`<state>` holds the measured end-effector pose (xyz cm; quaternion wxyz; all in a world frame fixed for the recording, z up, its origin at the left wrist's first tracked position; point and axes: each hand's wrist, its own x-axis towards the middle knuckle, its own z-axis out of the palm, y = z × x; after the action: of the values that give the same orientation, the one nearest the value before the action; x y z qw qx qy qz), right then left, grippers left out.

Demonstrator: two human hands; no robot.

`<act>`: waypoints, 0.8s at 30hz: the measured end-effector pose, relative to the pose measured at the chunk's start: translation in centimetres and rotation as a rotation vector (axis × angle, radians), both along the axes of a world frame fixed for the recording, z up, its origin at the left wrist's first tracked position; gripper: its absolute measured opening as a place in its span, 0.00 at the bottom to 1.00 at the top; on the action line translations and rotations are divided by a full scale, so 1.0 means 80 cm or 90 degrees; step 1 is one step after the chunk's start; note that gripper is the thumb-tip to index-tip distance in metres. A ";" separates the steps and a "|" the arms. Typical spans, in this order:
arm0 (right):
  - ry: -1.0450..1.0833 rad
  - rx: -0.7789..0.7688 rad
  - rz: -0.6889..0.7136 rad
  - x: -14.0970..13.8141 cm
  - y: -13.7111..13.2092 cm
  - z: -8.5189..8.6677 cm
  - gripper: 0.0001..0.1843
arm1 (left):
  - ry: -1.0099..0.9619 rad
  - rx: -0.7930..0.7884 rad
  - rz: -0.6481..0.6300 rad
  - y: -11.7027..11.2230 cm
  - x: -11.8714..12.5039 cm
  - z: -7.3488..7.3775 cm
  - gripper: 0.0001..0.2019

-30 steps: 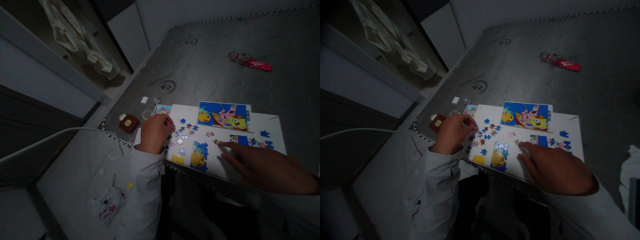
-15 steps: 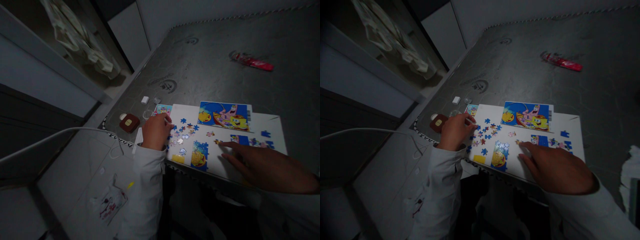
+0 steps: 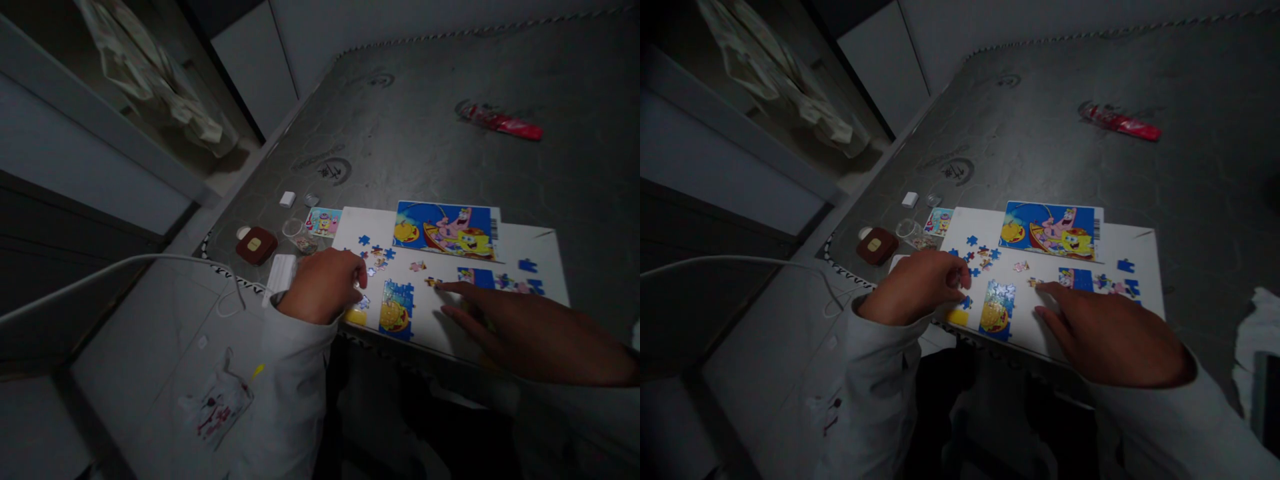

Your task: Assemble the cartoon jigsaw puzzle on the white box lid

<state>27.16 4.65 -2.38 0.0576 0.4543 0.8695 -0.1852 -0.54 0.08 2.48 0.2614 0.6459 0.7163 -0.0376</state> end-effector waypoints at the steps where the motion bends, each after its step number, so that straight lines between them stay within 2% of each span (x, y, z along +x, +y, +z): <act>1: 0.001 -0.001 -0.001 -0.001 0.000 0.000 0.29 | -0.009 -0.010 -0.021 0.001 0.000 -0.001 0.10; 6: -0.004 -0.011 -0.007 -0.001 -0.001 0.000 0.29 | -0.042 -0.047 -0.070 0.006 -0.004 -0.008 0.14; 11: -0.014 0.013 0.013 0.000 -0.002 -0.003 0.28 | -0.042 -0.050 -0.061 0.007 -0.004 -0.009 0.11; 18: -0.077 0.000 0.009 -0.019 -0.010 0.018 0.25 | -0.020 -0.067 -0.040 0.011 -0.003 -0.006 0.10; 21: -0.050 -0.048 0.003 -0.001 0.003 0.021 0.25 | -0.035 -0.081 -0.052 0.013 -0.007 -0.011 0.09; 24: -0.042 -0.026 -0.122 0.040 0.021 0.021 0.25 | -0.042 -0.086 -0.050 0.016 -0.011 -0.017 0.09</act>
<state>30.34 6.37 -0.66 0.0772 0.5402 0.8156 -0.1924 -1.41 1.34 1.14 0.3261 0.6556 0.6770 -0.0744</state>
